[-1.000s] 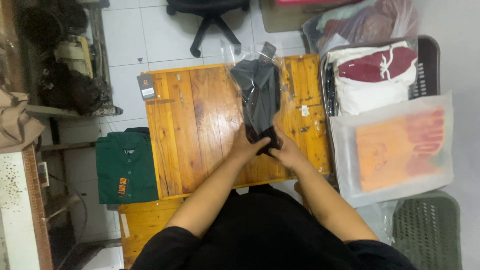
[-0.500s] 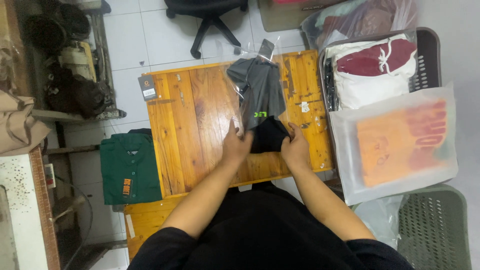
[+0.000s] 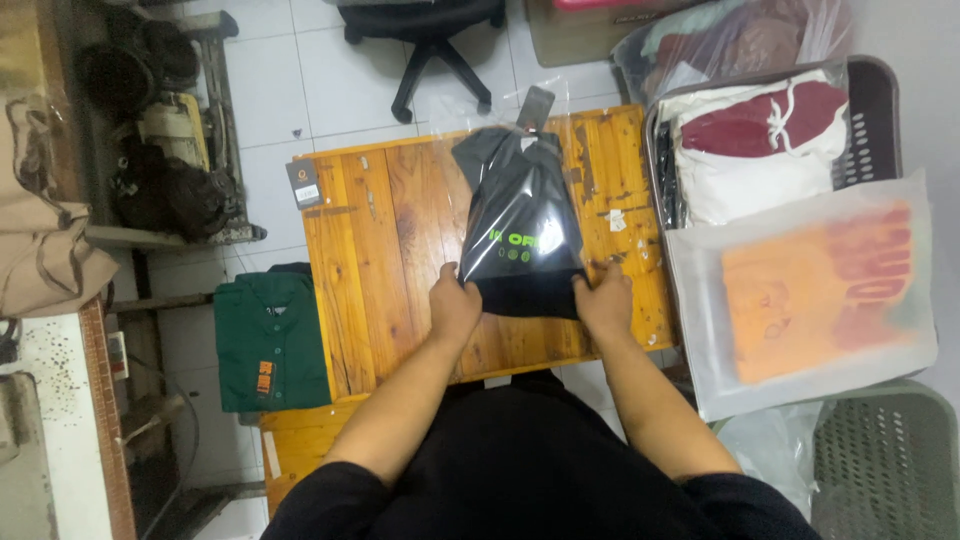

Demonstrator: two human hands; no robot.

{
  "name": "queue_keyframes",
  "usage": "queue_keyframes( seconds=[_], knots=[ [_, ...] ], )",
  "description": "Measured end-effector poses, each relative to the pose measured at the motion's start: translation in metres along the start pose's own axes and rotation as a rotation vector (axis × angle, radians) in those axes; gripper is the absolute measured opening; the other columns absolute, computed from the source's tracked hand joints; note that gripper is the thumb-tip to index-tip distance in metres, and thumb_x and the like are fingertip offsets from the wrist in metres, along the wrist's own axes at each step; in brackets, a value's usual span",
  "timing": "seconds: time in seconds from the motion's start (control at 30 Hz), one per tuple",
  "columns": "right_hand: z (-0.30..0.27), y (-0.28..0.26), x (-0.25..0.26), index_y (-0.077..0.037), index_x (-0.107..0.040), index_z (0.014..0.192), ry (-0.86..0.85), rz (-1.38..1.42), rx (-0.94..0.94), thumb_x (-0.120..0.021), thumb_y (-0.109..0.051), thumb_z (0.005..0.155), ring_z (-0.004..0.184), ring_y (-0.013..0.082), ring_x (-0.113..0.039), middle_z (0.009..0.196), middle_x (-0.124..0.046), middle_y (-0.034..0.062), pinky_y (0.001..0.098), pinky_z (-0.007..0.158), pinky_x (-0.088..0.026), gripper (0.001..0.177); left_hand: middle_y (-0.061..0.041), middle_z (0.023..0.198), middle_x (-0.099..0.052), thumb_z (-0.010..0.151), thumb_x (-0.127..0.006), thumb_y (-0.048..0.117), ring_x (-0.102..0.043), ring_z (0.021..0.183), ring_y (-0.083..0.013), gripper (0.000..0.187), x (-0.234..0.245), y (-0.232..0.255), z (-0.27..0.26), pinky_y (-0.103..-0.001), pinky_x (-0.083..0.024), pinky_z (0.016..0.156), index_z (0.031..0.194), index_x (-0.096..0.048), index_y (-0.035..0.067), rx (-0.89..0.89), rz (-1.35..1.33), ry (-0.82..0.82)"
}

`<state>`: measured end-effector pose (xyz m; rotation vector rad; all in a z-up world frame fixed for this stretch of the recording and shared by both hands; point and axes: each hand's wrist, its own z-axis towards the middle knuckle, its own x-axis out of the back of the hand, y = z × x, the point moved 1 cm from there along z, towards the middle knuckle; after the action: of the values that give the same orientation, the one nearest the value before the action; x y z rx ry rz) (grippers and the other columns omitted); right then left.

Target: Folding shirts and placing them into plastic bags for packaging.

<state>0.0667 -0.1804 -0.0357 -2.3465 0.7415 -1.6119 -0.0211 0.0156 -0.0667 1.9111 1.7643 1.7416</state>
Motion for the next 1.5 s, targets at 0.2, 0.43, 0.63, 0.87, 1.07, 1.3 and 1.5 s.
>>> queue_keyframes(
  seconds=[0.2, 0.43, 0.63, 0.87, 1.07, 1.3, 1.5],
  knots=[
    [-0.020, -0.046, 0.027, -0.003, -0.041, 0.124, -0.098, -0.018, 0.251, -0.060, -0.023, 0.082, 0.108, 0.0379, -0.046, 0.108, -0.048, 0.0236, 0.0447, 0.090, -0.038, 0.051, -0.026, 0.109, -0.046, 0.079, -0.054, 0.008, -0.050, 0.102, -0.0413, 0.051, 0.033, 0.047, -0.014, -0.044, -0.047, 0.084, 0.127, -0.037, 0.005, -0.176, -0.052, -0.055],
    [0.023, 0.004, -0.012, -0.010, -0.054, 0.096, 0.006, -0.016, 0.224, -0.058, -0.018, 0.081, 0.088, 0.0283, -0.060, 0.087, -0.063, 0.0117, 0.0380, 0.073, -0.048, 0.017, -0.006, 0.087, -0.049, 0.072, -0.054, 0.008, -0.060, 0.080, -0.0290, 0.036, -0.017, -0.024, 0.021, -0.036, -0.052, 0.068, 0.107, -0.049, 0.018, -0.233, 0.120, 0.112],
    [-0.004, 0.024, -0.030, -0.011, -0.037, 0.074, 0.374, -0.111, 0.535, -0.067, -0.033, 0.075, 0.069, 0.0252, -0.050, 0.068, -0.039, 0.0034, 0.0342, 0.066, -0.040, 0.037, -0.008, 0.105, -0.047, 0.069, -0.064, 0.029, -0.050, 0.095, -0.0300, 0.039, -0.007, -0.014, -0.004, -0.040, -0.039, 0.071, 0.106, -0.051, 0.026, -0.491, 0.532, 0.231],
    [-0.033, 0.010, -0.080, -0.008, -0.057, 0.071, 0.232, -0.041, 1.103, -0.056, -0.012, 0.075, 0.068, 0.0263, -0.056, 0.070, -0.054, 0.0092, 0.0347, 0.057, -0.045, 0.006, -0.003, 0.079, -0.054, 0.075, -0.059, 0.022, -0.054, 0.064, -0.0209, 0.011, -0.028, 0.040, 0.003, -0.030, -0.041, 0.051, 0.084, -0.063, 0.021, -1.154, 0.283, 0.474],
    [0.007, -0.065, -0.109, -0.006, -0.018, 0.138, 0.115, -0.674, 0.769, -0.026, -0.015, 0.094, 0.132, 0.0229, -0.010, 0.143, -0.016, 0.0106, 0.0288, 0.108, -0.012, 0.045, -0.008, 0.087, -0.053, 0.077, -0.053, 0.018, -0.055, 0.072, -0.0234, 0.028, -0.021, 0.044, -0.001, -0.029, -0.045, 0.055, 0.105, -0.058, 0.014, -1.179, 0.216, 0.271],
    [0.037, -0.109, -0.118, -0.004, -0.033, 0.127, -0.050, -0.247, 0.606, -0.023, -0.040, 0.091, 0.130, 0.0293, -0.019, 0.130, -0.036, 0.0164, 0.0419, 0.105, -0.015, 0.052, -0.009, 0.079, -0.052, 0.080, -0.051, 0.018, -0.055, 0.065, -0.0254, 0.019, -0.005, 0.058, -0.003, -0.032, -0.045, 0.053, 0.094, -0.062, 0.011, -1.182, 0.193, 0.184],
    [0.036, -0.129, -0.114, 0.003, -0.040, 0.119, 0.121, -0.130, 0.659, -0.047, -0.047, 0.080, 0.114, 0.0343, -0.031, 0.126, -0.029, 0.0216, 0.0442, 0.089, -0.029, 0.064, -0.011, 0.087, -0.055, 0.079, -0.053, 0.018, -0.055, 0.076, -0.0280, 0.022, -0.004, 0.057, 0.000, -0.034, -0.044, 0.062, 0.097, -0.063, 0.010, -1.171, 0.167, 0.117]
  ],
)
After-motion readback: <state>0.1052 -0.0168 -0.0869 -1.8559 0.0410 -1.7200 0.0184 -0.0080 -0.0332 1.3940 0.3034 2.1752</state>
